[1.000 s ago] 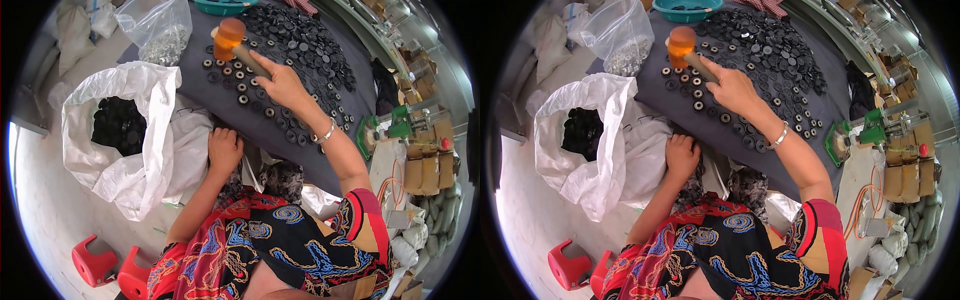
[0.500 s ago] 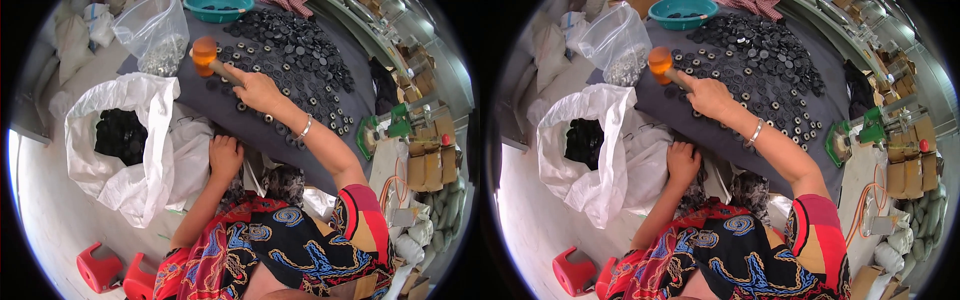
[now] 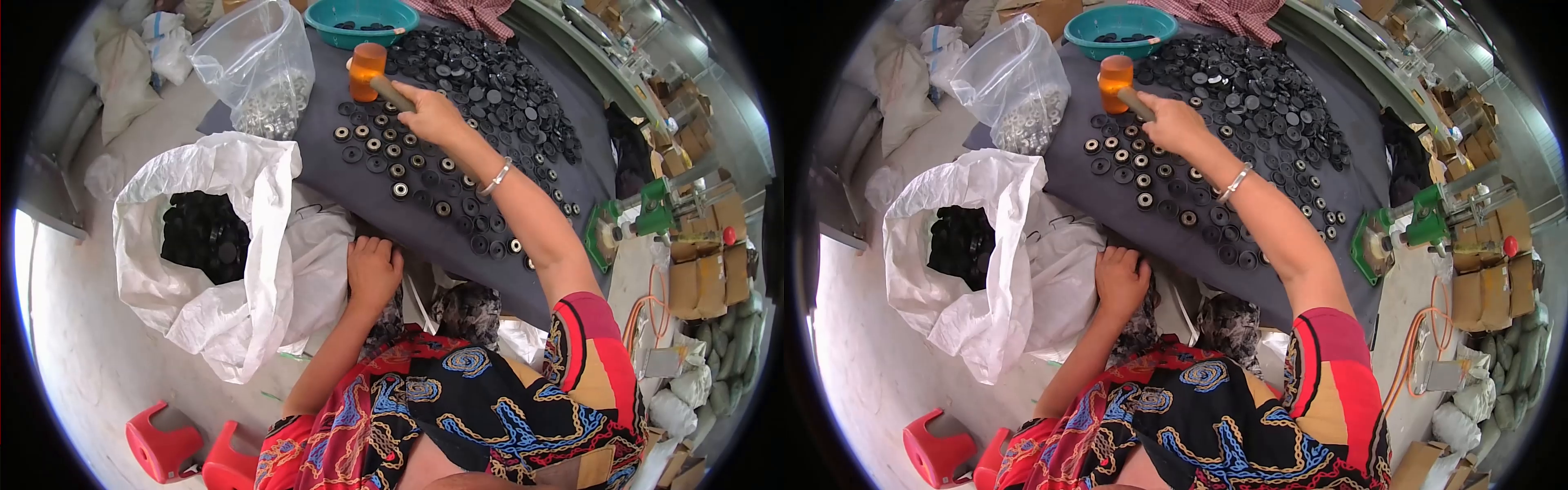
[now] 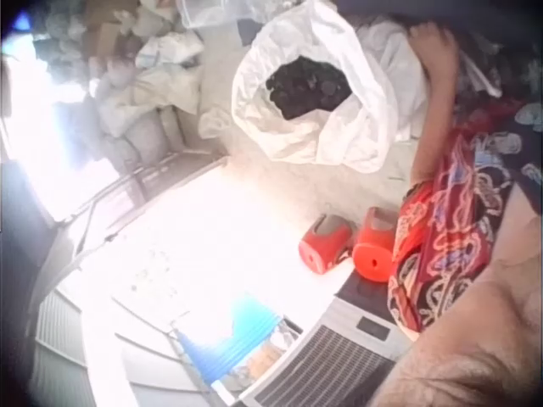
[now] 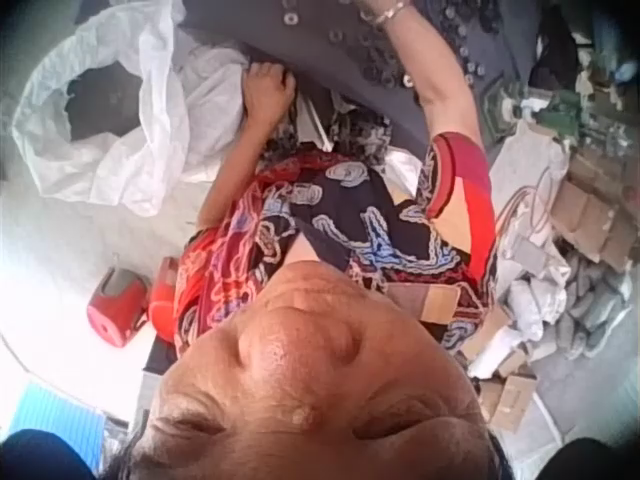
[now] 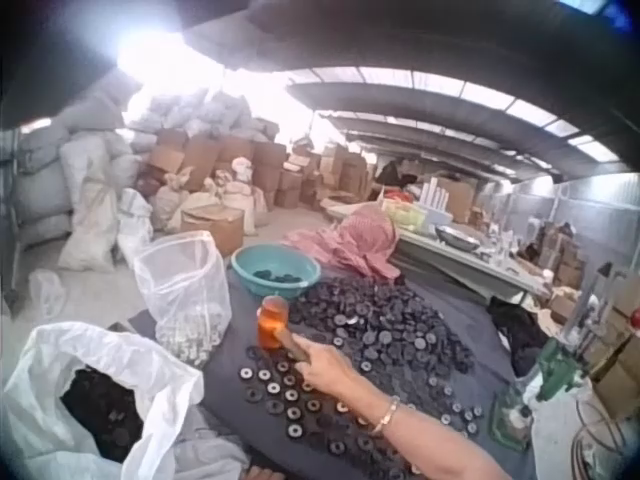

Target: The person sorts and arranges small plastic components on a work surface, using a mallet to secure or separate parts.

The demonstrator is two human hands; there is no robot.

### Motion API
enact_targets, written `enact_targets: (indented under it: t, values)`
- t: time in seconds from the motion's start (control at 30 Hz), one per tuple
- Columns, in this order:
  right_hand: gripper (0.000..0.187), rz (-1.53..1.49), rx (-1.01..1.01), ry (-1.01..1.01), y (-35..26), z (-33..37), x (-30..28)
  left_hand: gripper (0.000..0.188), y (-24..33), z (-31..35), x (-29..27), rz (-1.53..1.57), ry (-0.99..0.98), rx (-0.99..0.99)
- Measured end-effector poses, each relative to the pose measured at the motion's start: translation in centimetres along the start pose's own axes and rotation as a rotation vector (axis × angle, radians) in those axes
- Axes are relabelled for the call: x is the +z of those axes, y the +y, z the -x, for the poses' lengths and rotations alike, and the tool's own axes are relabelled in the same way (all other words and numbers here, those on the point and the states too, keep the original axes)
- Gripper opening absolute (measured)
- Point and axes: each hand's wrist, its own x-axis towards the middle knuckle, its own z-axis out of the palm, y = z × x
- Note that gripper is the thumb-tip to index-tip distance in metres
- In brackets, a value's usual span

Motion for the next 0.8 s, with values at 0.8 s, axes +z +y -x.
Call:
enact_targets:
  t: [0.8]
  values:
    - [0.063,0.008,-0.013,0.169,6.7,4.0,-2.4,0.011,0.4,-0.5,0.1,0.005,0.038,0.044]
